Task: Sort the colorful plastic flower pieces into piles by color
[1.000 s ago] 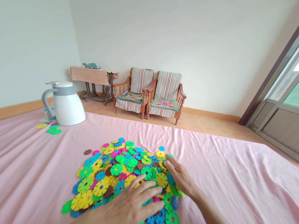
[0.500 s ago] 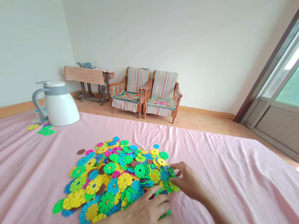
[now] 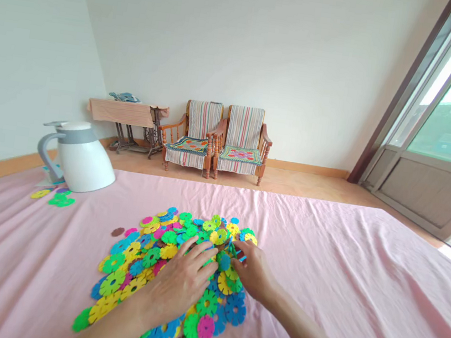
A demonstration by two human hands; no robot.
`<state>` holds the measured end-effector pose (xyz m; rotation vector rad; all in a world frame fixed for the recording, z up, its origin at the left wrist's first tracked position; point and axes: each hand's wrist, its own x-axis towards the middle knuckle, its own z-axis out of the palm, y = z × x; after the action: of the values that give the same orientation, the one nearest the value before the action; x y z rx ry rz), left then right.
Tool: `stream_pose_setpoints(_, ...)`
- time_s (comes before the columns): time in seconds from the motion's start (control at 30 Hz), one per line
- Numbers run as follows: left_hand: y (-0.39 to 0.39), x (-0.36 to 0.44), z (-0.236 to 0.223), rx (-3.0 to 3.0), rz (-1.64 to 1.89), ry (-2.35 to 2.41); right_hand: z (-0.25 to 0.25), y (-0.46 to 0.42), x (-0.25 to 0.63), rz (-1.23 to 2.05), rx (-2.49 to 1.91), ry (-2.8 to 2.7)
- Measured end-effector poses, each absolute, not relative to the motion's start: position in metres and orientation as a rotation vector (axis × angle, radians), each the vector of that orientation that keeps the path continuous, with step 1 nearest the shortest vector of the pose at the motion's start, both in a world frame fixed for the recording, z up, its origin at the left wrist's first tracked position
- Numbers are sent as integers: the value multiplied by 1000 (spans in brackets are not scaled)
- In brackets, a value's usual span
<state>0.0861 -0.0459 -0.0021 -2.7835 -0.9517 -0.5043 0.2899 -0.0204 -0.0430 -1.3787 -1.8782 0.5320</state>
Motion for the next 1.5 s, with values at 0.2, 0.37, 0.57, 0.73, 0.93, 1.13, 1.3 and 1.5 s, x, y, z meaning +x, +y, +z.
stream_pose_setpoints(0.2, -32, 60, 0, -2711, -671, -1169, -24, -15, 283, 595, -1203, -1875)
stream_pose_setpoints(0.37, -15, 37, -11, -2614, -957, -1356, -30, 19, 327, 448, -1391, -1684)
stream_pose_setpoints(0.57, -7, 24, -17, -2492, -1303, -1586, -51, 26, 354, 430, -1427, -1760)
stream_pose_setpoints(0.73, -8, 28, -23, -2556, -1304, -1578, -66, 22, 350, 319, -1372, -1912)
stream_pose_setpoints(0.93, -8, 30, -26, -2573, -1286, -1548, -78, 30, 357, 195, -1434, -1904)
stream_pose_setpoints(1.13, -9, 28, -25, -2559, -1304, -1554, -72, 40, 395, 55, -1748, -1604)
stream_pose_setpoints(1.3, -9, 28, -26, -2568, -1288, -1557, -63, 39, 434, -23, -1991, -1383)
stream_pose_setpoints(1.5, -8, 27, -27, -2551, -1289, -1555, -57, 35, 432, -85, -1976, -1396)
